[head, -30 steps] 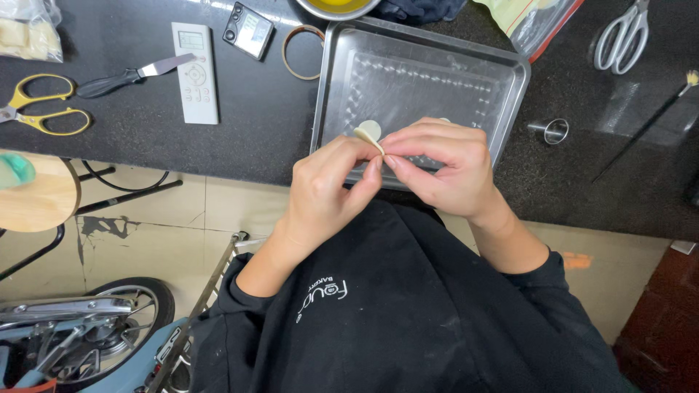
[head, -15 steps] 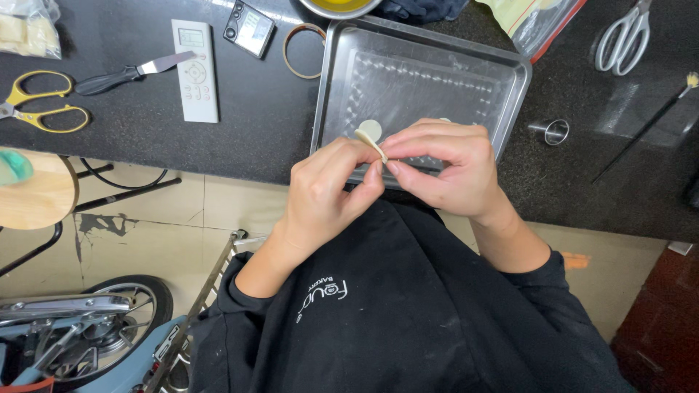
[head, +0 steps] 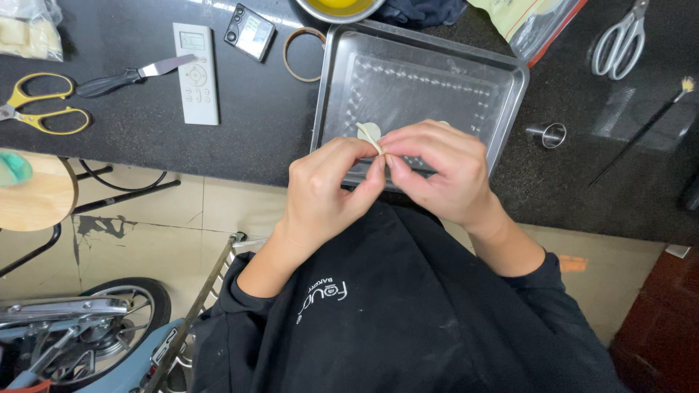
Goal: The person takes dough pieces from a plastic bag, flattens and shapes them by hand into round discs, and places them on a metal tray. They brush the discs with egg wash using a brush, open an oven, and later press dough discs into metal tart molds.
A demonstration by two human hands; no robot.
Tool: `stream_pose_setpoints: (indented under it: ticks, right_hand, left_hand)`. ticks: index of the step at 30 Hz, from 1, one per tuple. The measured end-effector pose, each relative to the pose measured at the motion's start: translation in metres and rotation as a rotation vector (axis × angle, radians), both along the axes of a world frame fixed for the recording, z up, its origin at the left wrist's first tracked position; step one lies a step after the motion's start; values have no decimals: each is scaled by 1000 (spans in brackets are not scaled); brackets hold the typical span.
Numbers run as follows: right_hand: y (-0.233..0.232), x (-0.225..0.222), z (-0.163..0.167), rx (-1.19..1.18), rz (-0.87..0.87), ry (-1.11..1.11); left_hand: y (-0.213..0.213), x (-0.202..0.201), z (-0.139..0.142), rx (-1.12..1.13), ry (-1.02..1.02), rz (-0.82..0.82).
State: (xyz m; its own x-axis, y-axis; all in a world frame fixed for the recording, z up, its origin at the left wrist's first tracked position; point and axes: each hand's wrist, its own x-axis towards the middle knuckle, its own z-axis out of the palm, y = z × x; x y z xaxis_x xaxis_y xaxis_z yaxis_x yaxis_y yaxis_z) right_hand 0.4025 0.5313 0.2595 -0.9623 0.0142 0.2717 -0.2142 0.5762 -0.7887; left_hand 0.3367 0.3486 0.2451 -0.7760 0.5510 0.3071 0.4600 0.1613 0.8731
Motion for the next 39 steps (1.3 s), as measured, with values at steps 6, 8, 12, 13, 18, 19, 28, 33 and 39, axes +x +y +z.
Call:
stream_pose_setpoints:
  ticks: [6,8,12,13,18,19,28,33,39]
  right_hand:
    - [3,3,-11,-398,-67,-217]
    - [5,2,-18,-636,-57,-231]
    - [7,0,-31,-277,14,5]
    - [6,-1,-34,-282,-3,17]
    - [0,-3,-42,-252,-201,-47]
    - [-1,-3,-44,-141,-215,6]
    - [11,8,-125,-309,-427,-87]
    - [47,-17,-203,-571,-506,-411]
    - [33,-14,-164,-458,-343,-171]
  left_hand:
    - [5,-1,-8,54,-102,4]
    - [6,-1,-11,81,-112,-6]
    - [7,-2,-18,53,-69,-54]
    - [7,-3,-20,59,-80,-66]
    - [11,-4,-31,121,-290,-76]
    - [12,-4,-34,110,-327,-68]
    - [11,0,-74,52,-435,49]
    - [-5,-6,-91,22,-516,148]
    - [1,-8,-84,110,-597,121]
